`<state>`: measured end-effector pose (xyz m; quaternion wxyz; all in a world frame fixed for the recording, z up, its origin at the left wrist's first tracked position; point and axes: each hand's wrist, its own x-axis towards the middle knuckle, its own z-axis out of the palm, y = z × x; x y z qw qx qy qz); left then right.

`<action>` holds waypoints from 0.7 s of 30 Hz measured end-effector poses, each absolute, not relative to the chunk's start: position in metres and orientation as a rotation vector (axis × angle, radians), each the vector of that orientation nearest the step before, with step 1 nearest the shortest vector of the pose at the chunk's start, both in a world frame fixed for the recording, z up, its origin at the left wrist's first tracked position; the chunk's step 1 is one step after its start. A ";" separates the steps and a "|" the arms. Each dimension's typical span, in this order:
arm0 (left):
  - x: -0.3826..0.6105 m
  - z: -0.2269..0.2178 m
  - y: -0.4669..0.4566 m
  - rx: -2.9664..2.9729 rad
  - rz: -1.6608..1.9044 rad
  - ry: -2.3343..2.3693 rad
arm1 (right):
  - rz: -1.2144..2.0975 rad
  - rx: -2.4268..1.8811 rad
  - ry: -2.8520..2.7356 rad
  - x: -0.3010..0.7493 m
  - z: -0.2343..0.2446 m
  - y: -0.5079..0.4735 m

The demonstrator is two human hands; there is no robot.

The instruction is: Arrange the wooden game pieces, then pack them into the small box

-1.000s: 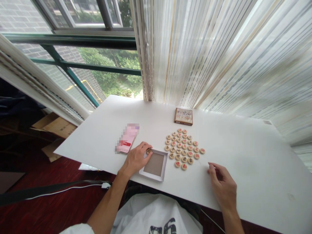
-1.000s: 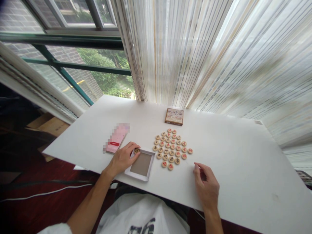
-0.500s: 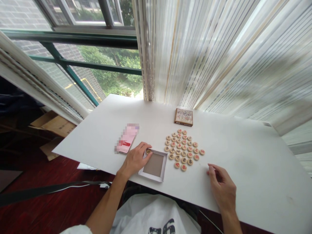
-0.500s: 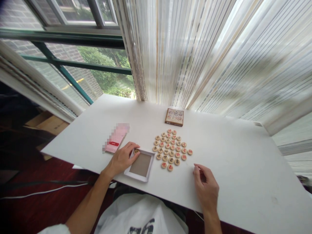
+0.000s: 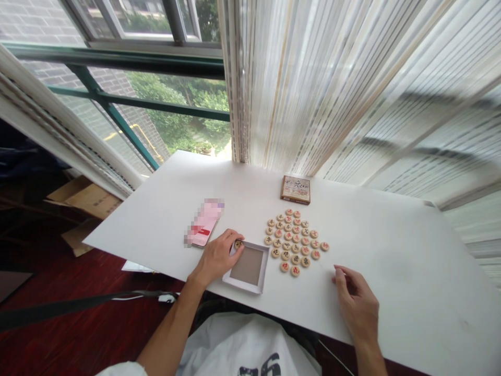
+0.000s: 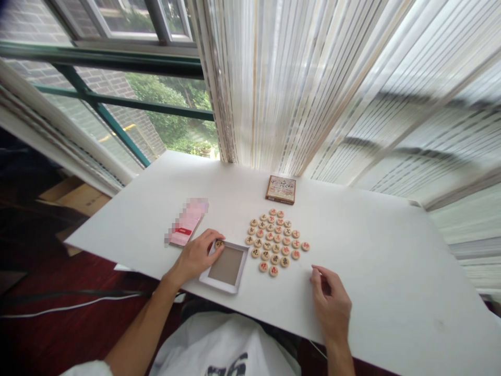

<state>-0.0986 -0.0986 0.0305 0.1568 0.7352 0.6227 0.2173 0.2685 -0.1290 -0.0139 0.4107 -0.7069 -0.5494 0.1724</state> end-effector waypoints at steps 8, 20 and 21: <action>-0.099 0.029 -0.098 2.102 0.644 1.768 | 0.432 -1.790 -1.376 0.268 -0.013 -0.129; -0.100 0.027 -0.098 2.067 0.671 1.748 | 0.424 -1.775 -1.382 0.268 -0.014 -0.129; -0.100 0.027 -0.098 2.066 0.672 1.747 | 0.426 -1.776 -1.379 0.268 -0.014 -0.129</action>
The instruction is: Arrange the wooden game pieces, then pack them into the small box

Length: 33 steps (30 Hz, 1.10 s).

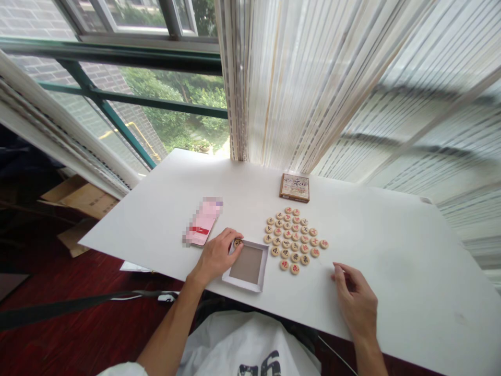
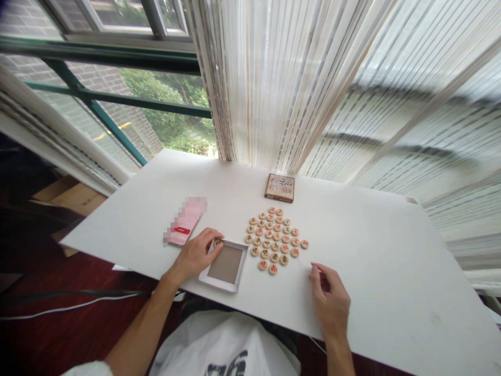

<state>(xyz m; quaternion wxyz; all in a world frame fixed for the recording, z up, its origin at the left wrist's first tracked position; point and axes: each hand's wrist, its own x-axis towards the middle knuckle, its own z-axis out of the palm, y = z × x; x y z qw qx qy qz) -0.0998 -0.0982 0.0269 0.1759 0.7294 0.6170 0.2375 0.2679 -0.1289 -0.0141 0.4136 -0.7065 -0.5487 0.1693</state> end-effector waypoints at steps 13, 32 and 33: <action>-0.103 0.025 -0.097 2.036 0.684 1.721 | 0.418 -1.758 -1.385 0.267 -0.013 -0.129; -0.105 0.021 -0.095 2.011 0.710 1.701 | 0.406 -1.778 -1.393 0.268 -0.013 -0.129; -0.105 0.021 -0.095 2.011 0.709 1.701 | 0.401 -1.779 -1.397 0.267 -0.012 -0.129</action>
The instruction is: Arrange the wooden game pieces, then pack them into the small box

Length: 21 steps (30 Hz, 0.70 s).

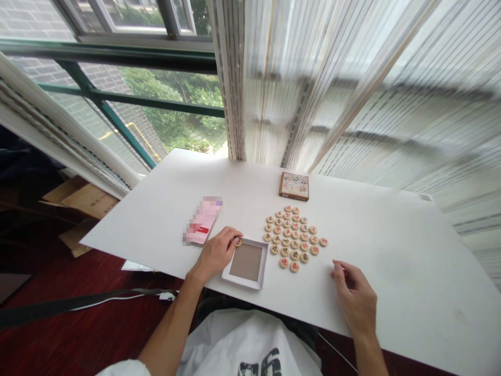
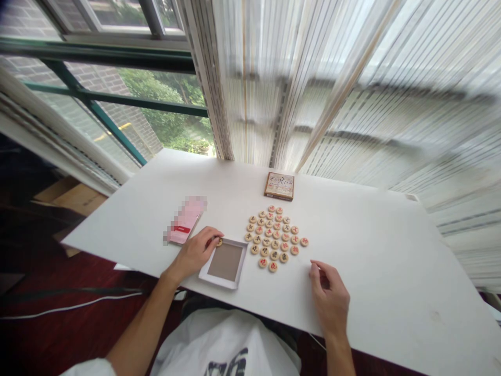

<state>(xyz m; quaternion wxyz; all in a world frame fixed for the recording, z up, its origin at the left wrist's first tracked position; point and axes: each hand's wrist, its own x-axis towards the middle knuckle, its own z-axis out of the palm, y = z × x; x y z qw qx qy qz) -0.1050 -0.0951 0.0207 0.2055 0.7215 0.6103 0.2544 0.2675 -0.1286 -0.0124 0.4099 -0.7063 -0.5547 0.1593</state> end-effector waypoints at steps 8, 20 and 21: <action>-0.103 0.025 -0.096 2.005 0.727 1.711 | 0.423 -1.770 -1.391 0.268 -0.013 -0.129; -0.109 0.011 -0.095 1.906 0.943 1.639 | 0.414 -1.770 -1.372 0.266 -0.011 -0.129; -0.110 0.009 -0.095 1.897 0.985 1.631 | 0.411 -1.779 -1.367 0.265 -0.009 -0.129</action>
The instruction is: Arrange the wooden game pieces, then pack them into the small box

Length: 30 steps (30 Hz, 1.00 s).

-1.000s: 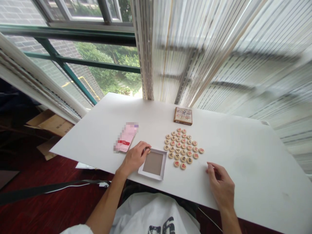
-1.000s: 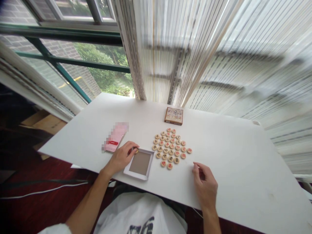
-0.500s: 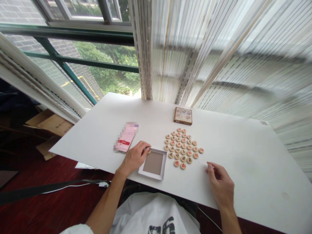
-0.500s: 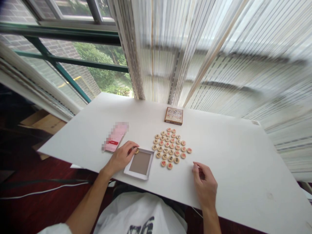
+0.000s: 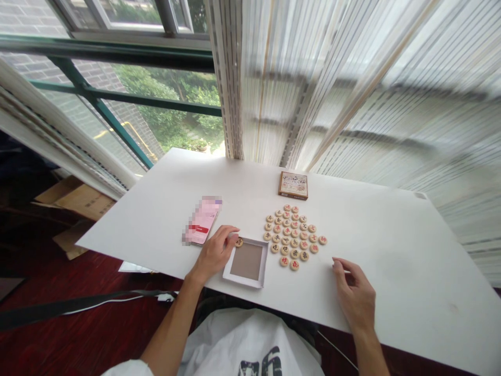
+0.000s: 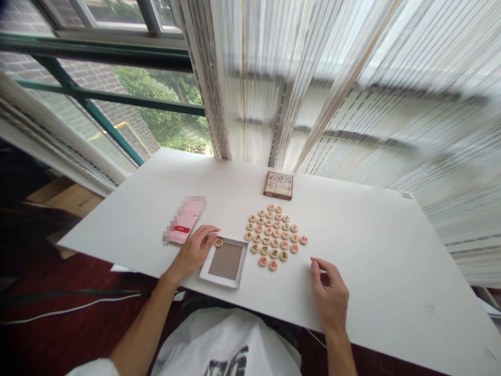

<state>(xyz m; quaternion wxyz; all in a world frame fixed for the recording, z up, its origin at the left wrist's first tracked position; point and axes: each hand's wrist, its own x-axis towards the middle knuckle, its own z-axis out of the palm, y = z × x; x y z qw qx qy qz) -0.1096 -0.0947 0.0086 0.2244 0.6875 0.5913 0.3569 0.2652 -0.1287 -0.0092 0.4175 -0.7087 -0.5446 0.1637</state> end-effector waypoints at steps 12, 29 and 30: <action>-0.111 -0.005 -0.097 1.831 1.132 1.613 | 0.489 -1.606 -1.671 0.249 0.048 -0.039; -0.110 -0.004 -0.097 1.856 1.144 1.588 | 0.643 -1.958 -1.875 0.254 0.032 0.049; -0.110 -0.004 -0.098 1.853 1.143 1.586 | 0.615 -1.972 -1.861 0.257 0.031 0.052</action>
